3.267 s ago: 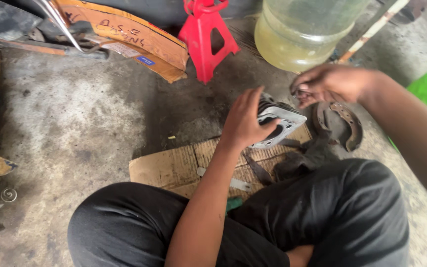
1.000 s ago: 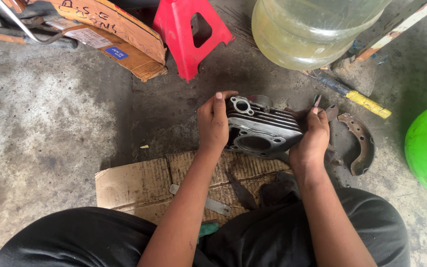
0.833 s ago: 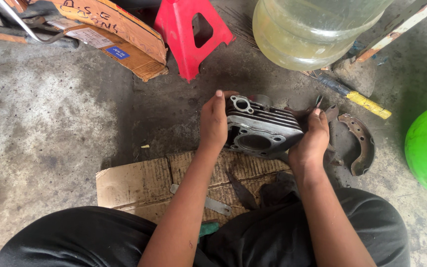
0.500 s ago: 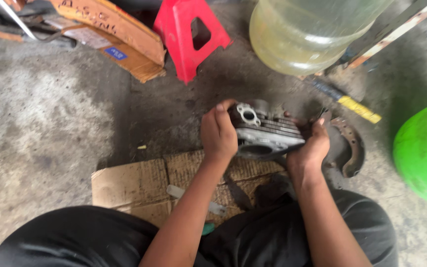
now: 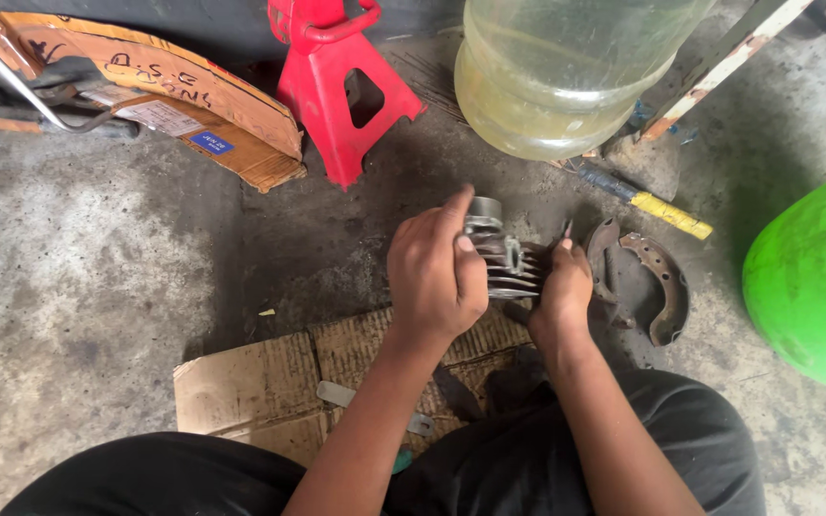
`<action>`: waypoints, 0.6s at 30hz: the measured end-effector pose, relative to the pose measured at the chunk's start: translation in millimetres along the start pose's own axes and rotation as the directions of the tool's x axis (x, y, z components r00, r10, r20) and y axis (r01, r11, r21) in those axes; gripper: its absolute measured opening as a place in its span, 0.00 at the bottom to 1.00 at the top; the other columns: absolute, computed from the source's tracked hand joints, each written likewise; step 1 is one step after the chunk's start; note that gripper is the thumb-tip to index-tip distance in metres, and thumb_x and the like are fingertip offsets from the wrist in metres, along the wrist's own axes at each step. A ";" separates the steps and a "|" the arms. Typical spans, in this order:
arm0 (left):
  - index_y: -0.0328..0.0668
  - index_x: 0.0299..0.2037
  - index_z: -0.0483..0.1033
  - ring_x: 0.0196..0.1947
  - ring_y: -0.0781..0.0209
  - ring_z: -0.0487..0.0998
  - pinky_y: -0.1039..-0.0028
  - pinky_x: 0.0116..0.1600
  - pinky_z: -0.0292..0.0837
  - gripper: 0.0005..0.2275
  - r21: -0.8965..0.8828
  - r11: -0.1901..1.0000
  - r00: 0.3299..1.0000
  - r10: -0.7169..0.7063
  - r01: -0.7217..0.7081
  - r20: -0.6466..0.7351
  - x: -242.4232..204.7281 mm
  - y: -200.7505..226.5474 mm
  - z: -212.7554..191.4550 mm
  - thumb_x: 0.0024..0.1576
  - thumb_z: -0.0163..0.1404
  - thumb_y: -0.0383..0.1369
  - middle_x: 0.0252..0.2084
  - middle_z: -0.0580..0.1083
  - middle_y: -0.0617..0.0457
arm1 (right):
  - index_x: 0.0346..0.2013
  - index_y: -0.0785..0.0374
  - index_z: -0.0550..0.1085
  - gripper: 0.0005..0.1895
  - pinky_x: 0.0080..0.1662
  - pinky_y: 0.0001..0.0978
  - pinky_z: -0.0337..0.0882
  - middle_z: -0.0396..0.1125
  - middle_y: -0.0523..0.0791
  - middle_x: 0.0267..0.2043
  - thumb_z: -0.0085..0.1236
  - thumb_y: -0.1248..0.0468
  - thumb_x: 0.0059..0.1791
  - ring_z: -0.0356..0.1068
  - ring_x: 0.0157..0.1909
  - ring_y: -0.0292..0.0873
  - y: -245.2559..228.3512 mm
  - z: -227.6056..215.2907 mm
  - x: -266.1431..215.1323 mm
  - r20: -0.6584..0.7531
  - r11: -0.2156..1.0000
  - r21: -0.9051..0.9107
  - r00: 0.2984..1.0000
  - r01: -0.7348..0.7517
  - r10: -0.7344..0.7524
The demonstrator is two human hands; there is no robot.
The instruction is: The person cleans and reassembles a metal engine cylinder head while sitting on the floor, handling small metal pins and components.
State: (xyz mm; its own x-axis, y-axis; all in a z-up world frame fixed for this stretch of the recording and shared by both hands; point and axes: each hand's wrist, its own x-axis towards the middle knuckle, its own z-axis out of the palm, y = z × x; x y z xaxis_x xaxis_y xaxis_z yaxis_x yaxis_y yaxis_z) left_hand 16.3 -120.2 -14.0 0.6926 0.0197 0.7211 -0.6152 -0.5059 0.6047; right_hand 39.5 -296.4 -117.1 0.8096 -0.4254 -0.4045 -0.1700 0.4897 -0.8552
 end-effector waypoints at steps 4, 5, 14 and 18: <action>0.27 0.63 0.71 0.44 0.42 0.81 0.57 0.57 0.75 0.22 -0.087 0.986 0.990 -0.140 0.139 0.003 -3.1 3.7 5.5 0.58 0.39 0.26 0.41 0.80 0.39 | 0.48 0.61 0.72 0.13 0.45 0.39 0.69 0.68 0.44 0.39 0.42 0.57 0.59 0.67 0.39 0.41 6.2 -5.6 3.9 -0.080 0.997 0.060 0.995 0.056 -0.051; 0.27 0.64 0.70 0.41 0.44 0.81 0.58 0.55 0.76 0.23 -0.111 0.981 0.988 -0.157 0.157 0.007 -2.6 4.3 5.8 0.58 0.38 0.25 0.40 0.80 0.40 | 0.48 0.61 0.72 0.13 0.45 0.39 0.69 0.68 0.44 0.39 0.42 0.57 0.59 0.67 0.39 0.41 5.3 -5.7 4.2 -0.080 0.997 0.059 0.995 0.058 -0.053; 0.27 0.67 0.65 0.33 0.51 0.84 0.65 0.45 0.80 0.23 -0.128 0.955 0.963 -0.269 0.269 0.017 -0.2 5.7 4.4 0.62 0.34 0.27 0.42 0.81 0.43 | 0.45 0.60 0.70 0.13 0.44 0.40 0.70 0.68 0.44 0.39 0.41 0.56 0.58 0.68 0.39 0.42 -6.9 2.5 -8.8 -0.116 0.998 0.059 0.993 -0.012 0.019; 0.28 0.67 0.67 0.38 0.50 0.85 0.65 0.48 0.80 0.22 -0.133 0.968 0.976 -0.217 0.214 -0.014 -1.5 3.5 5.6 0.64 0.34 0.27 0.43 0.81 0.43 | 0.42 0.60 0.71 0.14 0.44 0.40 0.71 0.68 0.44 0.38 0.40 0.56 0.59 0.68 0.39 0.43 -7.5 3.5 -9.9 -0.075 0.998 0.062 0.997 -0.010 0.014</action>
State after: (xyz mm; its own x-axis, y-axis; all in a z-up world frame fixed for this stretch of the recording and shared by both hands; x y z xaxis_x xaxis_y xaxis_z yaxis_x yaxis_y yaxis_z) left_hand 15.2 -126.8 -14.8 0.8043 0.1416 0.5771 -0.4975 -0.3706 0.7843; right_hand 34.8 -293.3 -105.6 0.7626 -0.4744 -0.4399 -0.1429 0.5397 -0.8297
